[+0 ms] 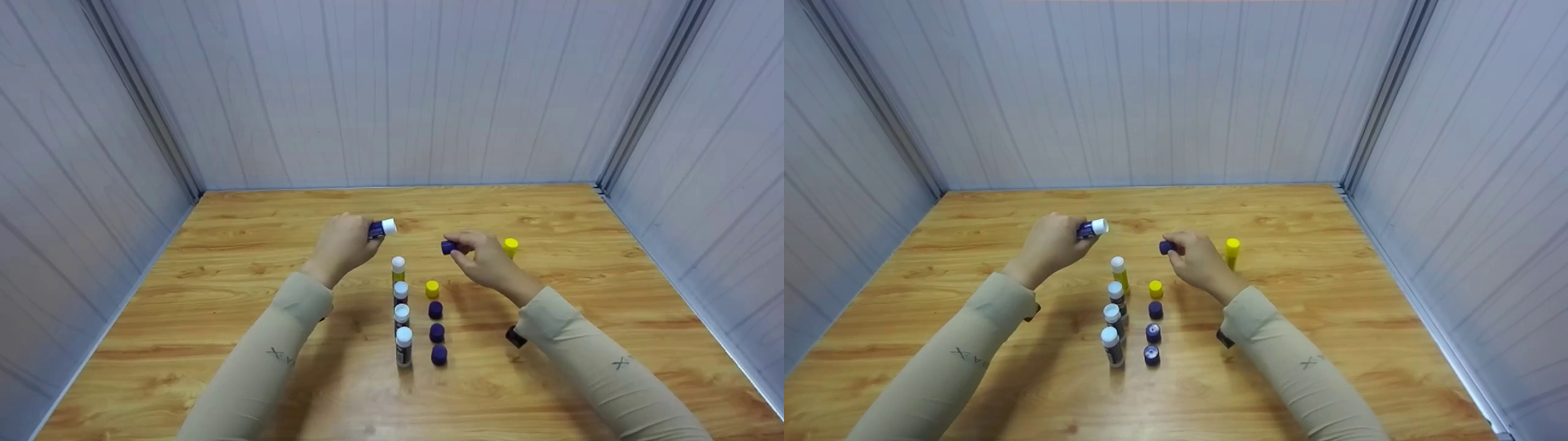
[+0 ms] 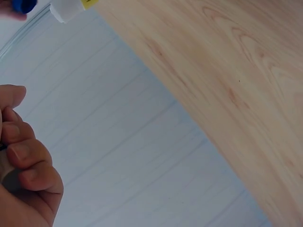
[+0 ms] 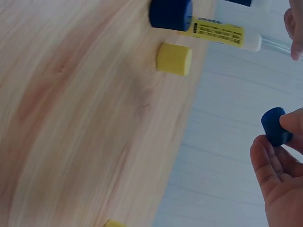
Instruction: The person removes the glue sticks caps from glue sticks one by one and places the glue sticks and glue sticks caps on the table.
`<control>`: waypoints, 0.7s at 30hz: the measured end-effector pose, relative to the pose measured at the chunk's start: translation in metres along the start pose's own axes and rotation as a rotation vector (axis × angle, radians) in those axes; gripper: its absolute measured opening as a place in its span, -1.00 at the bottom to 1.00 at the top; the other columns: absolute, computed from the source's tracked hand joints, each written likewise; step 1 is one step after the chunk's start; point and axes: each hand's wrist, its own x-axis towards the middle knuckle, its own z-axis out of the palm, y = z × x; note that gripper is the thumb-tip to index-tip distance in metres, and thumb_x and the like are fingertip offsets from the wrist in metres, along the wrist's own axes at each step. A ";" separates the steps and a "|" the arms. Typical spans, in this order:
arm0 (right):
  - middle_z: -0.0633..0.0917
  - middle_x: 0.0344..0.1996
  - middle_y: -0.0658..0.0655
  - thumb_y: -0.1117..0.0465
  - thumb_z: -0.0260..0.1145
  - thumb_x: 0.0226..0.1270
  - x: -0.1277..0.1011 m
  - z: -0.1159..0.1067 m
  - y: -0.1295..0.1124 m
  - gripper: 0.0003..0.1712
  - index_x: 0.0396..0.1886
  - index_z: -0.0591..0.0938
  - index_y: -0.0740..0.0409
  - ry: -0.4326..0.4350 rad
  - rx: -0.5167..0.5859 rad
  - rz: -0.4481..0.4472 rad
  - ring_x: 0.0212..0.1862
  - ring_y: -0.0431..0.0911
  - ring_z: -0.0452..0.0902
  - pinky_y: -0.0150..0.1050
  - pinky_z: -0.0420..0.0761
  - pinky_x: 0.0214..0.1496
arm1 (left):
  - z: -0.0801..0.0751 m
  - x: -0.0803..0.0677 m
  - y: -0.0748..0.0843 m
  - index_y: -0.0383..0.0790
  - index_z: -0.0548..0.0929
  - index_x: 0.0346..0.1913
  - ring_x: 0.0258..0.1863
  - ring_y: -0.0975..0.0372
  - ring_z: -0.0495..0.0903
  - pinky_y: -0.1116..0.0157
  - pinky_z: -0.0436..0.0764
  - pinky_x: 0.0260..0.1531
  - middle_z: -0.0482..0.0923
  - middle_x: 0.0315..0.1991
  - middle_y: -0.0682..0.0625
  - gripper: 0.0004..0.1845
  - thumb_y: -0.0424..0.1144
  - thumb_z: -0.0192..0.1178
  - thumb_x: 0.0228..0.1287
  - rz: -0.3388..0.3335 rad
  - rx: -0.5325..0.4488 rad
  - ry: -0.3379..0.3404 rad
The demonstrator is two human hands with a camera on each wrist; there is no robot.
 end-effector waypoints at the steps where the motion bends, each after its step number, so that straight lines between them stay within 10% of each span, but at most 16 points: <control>1: 0.79 0.04 0.38 0.45 0.32 0.53 0.001 0.002 0.000 -0.60 0.30 0.65 0.49 -0.016 -0.015 0.011 -0.05 0.16 0.76 0.05 0.79 0.06 | 0.000 0.000 0.000 -0.21 0.64 -0.41 -0.53 0.19 0.31 0.20 0.37 -0.45 0.43 -0.55 0.03 -0.72 -0.22 0.26 0.53 -0.015 -0.018 -0.005; 21: 0.82 -0.06 0.24 0.38 0.41 0.52 0.015 0.033 0.012 -0.84 0.02 0.77 0.28 -0.212 -0.179 0.200 -0.04 0.05 0.72 0.00 0.77 0.13 | 0.012 0.004 0.002 -0.25 0.67 -0.14 -0.43 0.18 0.48 0.25 0.50 -0.41 0.59 -0.36 -0.06 -0.67 -0.01 0.25 0.63 -0.173 -0.430 -0.045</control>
